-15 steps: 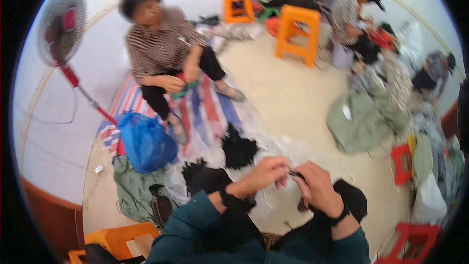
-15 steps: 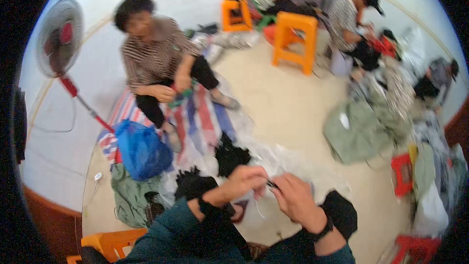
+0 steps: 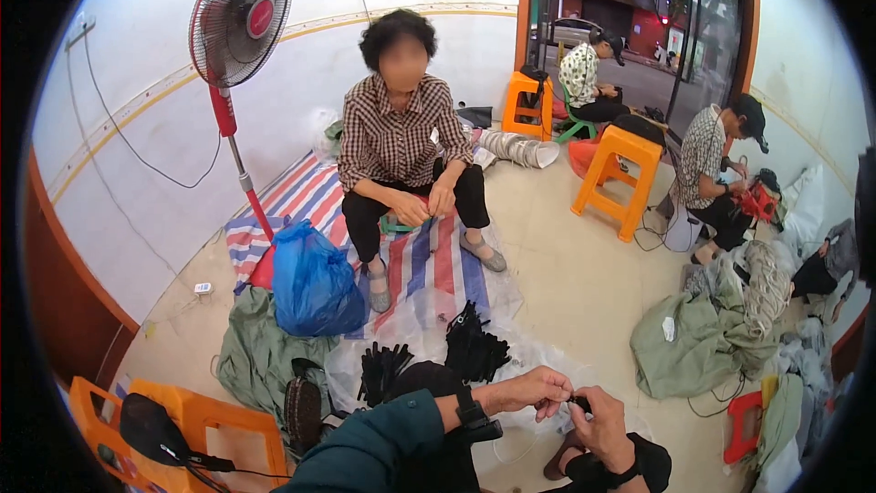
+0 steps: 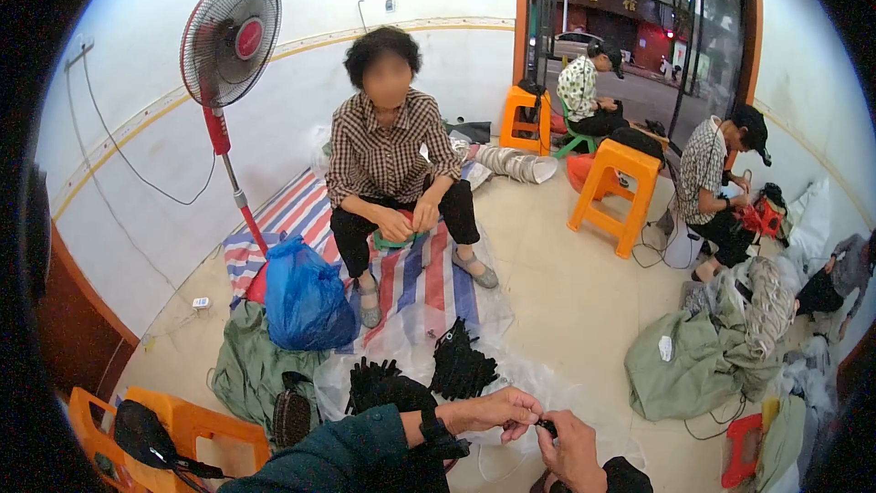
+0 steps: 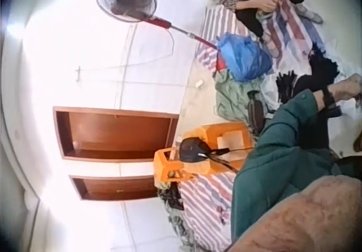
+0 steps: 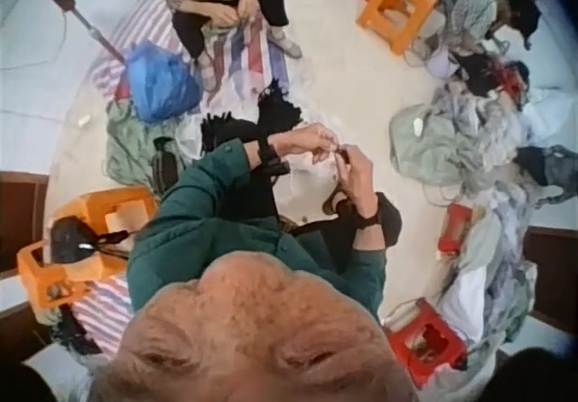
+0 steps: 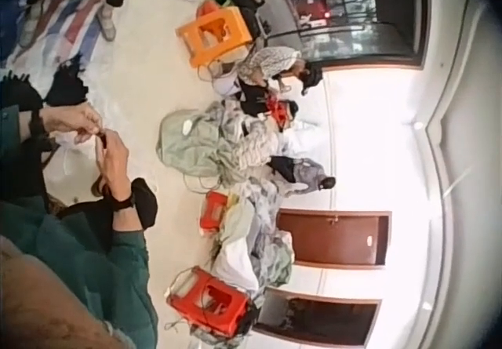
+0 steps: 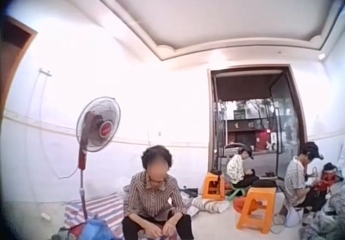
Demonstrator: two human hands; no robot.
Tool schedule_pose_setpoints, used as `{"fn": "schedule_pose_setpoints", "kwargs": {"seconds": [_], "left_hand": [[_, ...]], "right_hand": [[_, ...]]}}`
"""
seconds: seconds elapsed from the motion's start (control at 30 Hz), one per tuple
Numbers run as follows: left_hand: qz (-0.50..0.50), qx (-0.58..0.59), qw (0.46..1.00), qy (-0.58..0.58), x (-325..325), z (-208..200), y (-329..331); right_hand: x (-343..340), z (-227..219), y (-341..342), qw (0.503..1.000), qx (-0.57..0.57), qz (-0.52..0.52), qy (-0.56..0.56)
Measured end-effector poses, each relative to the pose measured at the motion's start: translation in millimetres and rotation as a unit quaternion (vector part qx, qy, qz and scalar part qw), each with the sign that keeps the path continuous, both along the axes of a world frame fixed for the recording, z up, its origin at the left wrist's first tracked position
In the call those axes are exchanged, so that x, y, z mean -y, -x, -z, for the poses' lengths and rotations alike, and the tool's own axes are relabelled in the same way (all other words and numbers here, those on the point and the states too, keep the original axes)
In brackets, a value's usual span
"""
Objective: Assembling small black plastic buckle and strap components by hand.
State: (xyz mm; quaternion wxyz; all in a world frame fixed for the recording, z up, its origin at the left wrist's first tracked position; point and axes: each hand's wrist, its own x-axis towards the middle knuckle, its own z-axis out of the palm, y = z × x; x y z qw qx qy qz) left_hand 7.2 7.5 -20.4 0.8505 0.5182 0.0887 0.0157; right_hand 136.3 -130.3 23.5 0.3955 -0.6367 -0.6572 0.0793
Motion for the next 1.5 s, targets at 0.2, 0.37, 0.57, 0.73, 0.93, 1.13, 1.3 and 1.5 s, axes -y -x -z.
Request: {"fn": "schedule_pose_setpoints", "kwargs": {"seconds": [0.2, 0.37, 0.57, 0.73, 0.93, 1.13, 1.3, 1.5], "left_hand": [[-0.019, 0.000, 0.997, 0.070, 6, 5, -3], [-0.004, 0.039, 0.994, 0.101, 7, 1, -6], [-0.012, 0.036, 0.999, 0.036, 13, -1, -6], [0.037, -0.014, 0.999, -0.023, 6, -6, -2], [0.056, -0.003, 0.998, 0.029, 10, 1, 2], [0.032, 0.006, 0.997, 0.068, 23, -9, -1], [-0.064, -0.016, 0.996, 0.061, 7, -29, 15], [-0.044, -0.020, 0.996, 0.072, 1, -45, 7]], "right_hand": [[4, -12, -5, 0.968, -0.220, -0.006, 0.118], [8, -9, -7, 0.959, -0.265, -0.012, 0.097], [12, -20, -4, 0.988, -0.115, -0.023, 0.104], [10, -24, 2, 0.995, -0.003, -0.053, 0.088], [14, -29, 10, 0.995, -0.019, -0.056, 0.084], [29, -26, 11, 0.997, -0.029, 0.018, 0.068], [3, -9, 5, 0.966, -0.215, 0.008, 0.146], [1, -12, 0, 0.975, -0.210, -0.017, 0.064]]}}
